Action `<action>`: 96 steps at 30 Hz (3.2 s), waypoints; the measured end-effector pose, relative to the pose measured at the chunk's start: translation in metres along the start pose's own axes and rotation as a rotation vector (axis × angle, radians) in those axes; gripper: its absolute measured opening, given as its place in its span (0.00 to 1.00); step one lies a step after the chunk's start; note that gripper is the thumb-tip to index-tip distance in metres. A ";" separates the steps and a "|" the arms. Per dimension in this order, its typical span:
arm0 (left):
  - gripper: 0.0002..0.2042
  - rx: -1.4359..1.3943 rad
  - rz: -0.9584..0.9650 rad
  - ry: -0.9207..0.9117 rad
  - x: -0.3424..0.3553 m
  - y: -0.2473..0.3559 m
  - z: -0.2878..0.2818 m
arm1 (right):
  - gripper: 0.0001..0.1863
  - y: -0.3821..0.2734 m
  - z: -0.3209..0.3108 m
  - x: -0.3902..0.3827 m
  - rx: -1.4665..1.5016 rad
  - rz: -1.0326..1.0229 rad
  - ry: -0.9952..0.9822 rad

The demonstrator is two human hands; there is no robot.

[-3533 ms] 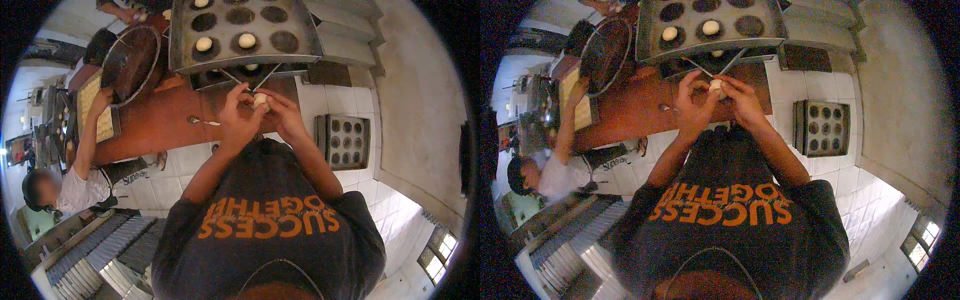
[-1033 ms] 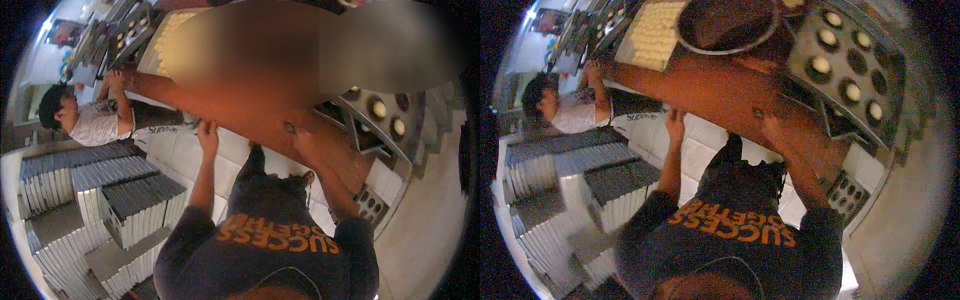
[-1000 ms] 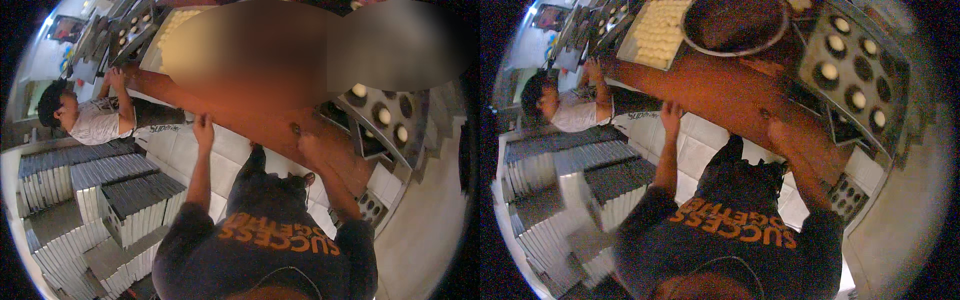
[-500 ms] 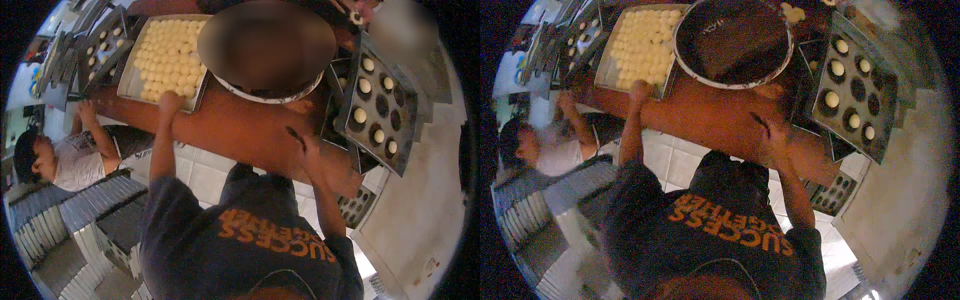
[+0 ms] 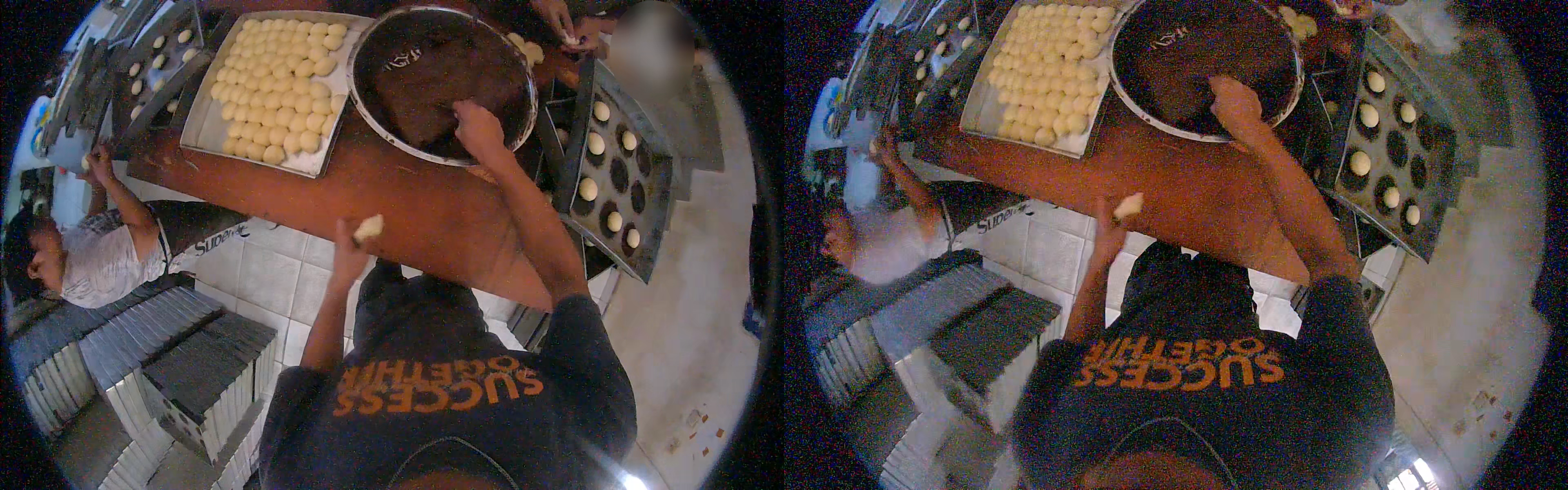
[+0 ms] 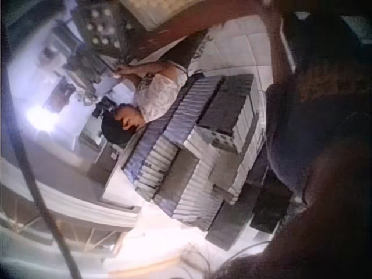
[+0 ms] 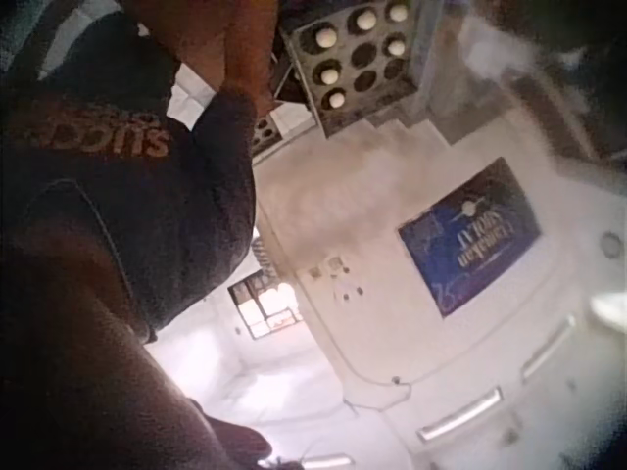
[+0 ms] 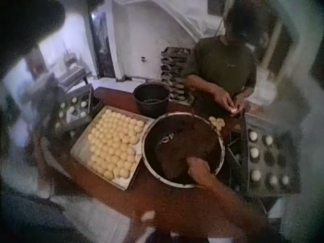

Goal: The person fills small pieces of dough with a dark chocolate-like filling using a spoon and by hand, then places the filled dough balls into a metal baking tray.

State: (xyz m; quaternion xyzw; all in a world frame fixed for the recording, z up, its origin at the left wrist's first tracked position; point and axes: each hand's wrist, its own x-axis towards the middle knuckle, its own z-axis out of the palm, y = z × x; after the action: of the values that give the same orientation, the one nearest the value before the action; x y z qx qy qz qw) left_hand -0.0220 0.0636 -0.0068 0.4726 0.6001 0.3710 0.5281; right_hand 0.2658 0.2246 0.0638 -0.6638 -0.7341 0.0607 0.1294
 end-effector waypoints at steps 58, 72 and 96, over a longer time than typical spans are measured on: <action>0.17 -1.021 -0.282 -0.544 -0.093 0.096 0.206 | 0.13 -0.002 -0.089 -0.272 0.803 0.171 0.289; 0.12 -0.880 -0.477 -0.574 -0.155 0.125 0.268 | 0.13 0.035 -0.104 -0.334 0.283 0.082 0.612; 0.16 -0.927 -0.347 -0.611 -0.244 0.125 0.425 | 0.13 0.167 -0.164 -0.433 0.392 0.032 0.710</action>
State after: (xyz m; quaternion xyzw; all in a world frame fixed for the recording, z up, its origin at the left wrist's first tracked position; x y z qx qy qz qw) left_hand 0.4173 -0.1584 0.1097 0.1725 0.2640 0.3496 0.8822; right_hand 0.5070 -0.1994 0.1307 -0.6175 -0.6079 -0.0314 0.4982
